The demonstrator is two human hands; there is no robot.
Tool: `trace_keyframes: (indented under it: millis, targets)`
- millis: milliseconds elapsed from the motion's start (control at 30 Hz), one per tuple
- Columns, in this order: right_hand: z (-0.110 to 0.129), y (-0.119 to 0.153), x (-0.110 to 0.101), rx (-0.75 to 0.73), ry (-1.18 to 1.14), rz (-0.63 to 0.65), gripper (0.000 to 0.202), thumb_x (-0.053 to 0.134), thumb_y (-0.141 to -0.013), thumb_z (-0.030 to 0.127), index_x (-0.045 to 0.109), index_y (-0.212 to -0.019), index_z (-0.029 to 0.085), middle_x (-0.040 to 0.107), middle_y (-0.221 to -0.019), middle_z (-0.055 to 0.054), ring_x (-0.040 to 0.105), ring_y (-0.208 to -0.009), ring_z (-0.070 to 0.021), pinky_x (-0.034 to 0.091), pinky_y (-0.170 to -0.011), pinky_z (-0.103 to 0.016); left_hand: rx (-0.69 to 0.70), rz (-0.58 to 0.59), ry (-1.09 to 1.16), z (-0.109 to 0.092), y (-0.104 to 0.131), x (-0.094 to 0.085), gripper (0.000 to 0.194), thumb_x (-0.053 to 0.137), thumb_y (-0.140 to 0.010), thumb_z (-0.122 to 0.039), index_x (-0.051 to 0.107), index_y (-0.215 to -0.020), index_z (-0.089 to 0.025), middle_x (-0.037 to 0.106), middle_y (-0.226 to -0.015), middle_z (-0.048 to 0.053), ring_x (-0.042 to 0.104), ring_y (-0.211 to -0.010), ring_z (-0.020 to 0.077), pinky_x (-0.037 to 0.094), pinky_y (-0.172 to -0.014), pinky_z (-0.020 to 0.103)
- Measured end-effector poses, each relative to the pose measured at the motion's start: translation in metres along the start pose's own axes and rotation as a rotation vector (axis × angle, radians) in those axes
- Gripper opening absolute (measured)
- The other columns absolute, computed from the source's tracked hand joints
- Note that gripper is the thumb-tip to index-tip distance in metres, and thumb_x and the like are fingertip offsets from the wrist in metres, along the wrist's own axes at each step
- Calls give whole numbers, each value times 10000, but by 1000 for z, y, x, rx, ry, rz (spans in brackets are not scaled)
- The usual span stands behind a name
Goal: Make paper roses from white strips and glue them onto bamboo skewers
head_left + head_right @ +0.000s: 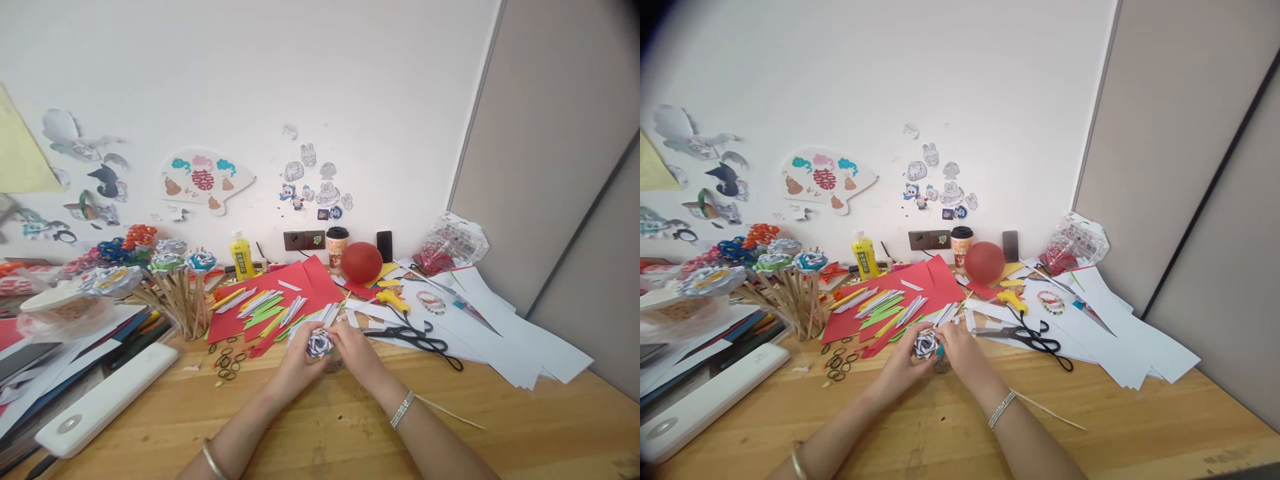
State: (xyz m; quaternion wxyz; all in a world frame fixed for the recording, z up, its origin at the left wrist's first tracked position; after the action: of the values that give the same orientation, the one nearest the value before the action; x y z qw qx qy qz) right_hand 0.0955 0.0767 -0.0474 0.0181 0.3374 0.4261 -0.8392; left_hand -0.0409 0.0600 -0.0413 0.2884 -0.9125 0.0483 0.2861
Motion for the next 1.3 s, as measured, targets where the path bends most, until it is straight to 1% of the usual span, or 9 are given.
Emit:
trace_keyframes:
  millis: [100,200,367,500,700,833,1067,1200,1300]
  targets:
    - [-1,0,-2,-22,5,6,179,384,-925,219,557,-883,203,629,-769,-54,606,-724,-203,467,-635,-307,14,6,-9,-1,0,0,454,598,-704,-127,481,-1134,-216,578,-1157,90,529,-1112,252,418,-955,409]
    - [2,-1,-4,-6,10,-24,186,376,-922,186,558,-957,197,632,-836,-76,597,-792,-216,466,-689,-332,31,7,-13,-5,0,-1,453,581,-714,-113,477,-1142,-223,575,-1163,86,526,-1115,249,414,-960,406]
    - [9,-5,-3,64,-26,-110,144,408,-906,141,534,-864,198,598,-832,-55,570,-797,-192,472,-715,-317,35,0,-17,-7,0,0,433,560,-729,-100,465,-1135,-218,572,-1139,87,537,-1087,241,426,-941,400]
    - [12,-5,0,83,-57,-149,162,382,-894,88,488,-855,204,564,-814,-31,554,-757,-159,478,-662,-267,23,-11,-19,-7,1,1,430,549,-729,-94,467,-1132,-217,566,-1153,92,529,-1107,248,429,-942,404]
    - [8,-1,1,-31,3,-74,201,346,-914,131,522,-848,203,548,-796,-46,533,-752,-185,456,-679,-307,1,-4,1,-7,2,2,460,589,-724,-124,457,-1155,-217,572,-1166,96,531,-1114,253,427,-946,406]
    - [4,1,2,-64,46,-27,197,354,-912,143,532,-853,202,553,-797,-51,534,-736,-189,443,-644,-298,-6,-9,16,-8,3,1,472,598,-711,-121,456,-1150,-218,576,-1155,92,541,-1093,252,432,-935,406]
    - [9,-2,-1,14,20,-21,215,325,-928,162,509,-828,205,559,-744,-36,539,-685,-176,437,-611,-285,6,19,-3,-10,2,0,557,665,-654,-133,464,-1166,-219,576,-1173,93,538,-1107,265,436,-938,400]
    - [13,-5,-6,42,-54,22,132,408,-907,158,509,-835,205,575,-767,-14,565,-692,-154,446,-611,-254,1,6,-34,-9,1,-1,453,578,-701,-97,487,-1129,-213,598,-1117,89,566,-1044,250,455,-906,407]
    - [14,-6,-8,72,-92,37,124,436,-888,129,507,-819,204,580,-753,0,570,-682,-141,441,-603,-236,0,9,-49,-9,1,-1,427,564,-699,-91,499,-1105,-209,613,-1078,86,580,-1009,246,475,-875,404]
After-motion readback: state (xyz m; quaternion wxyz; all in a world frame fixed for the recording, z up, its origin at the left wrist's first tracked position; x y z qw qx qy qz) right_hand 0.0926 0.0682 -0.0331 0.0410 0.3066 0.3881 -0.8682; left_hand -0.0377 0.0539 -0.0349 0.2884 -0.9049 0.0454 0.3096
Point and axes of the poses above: each hand's wrist, its own y-axis away from the middle knuckle, its own x-axis out of the palm, z = x × y, the point moved 4 cm from there along -y, towards the middle knuckle
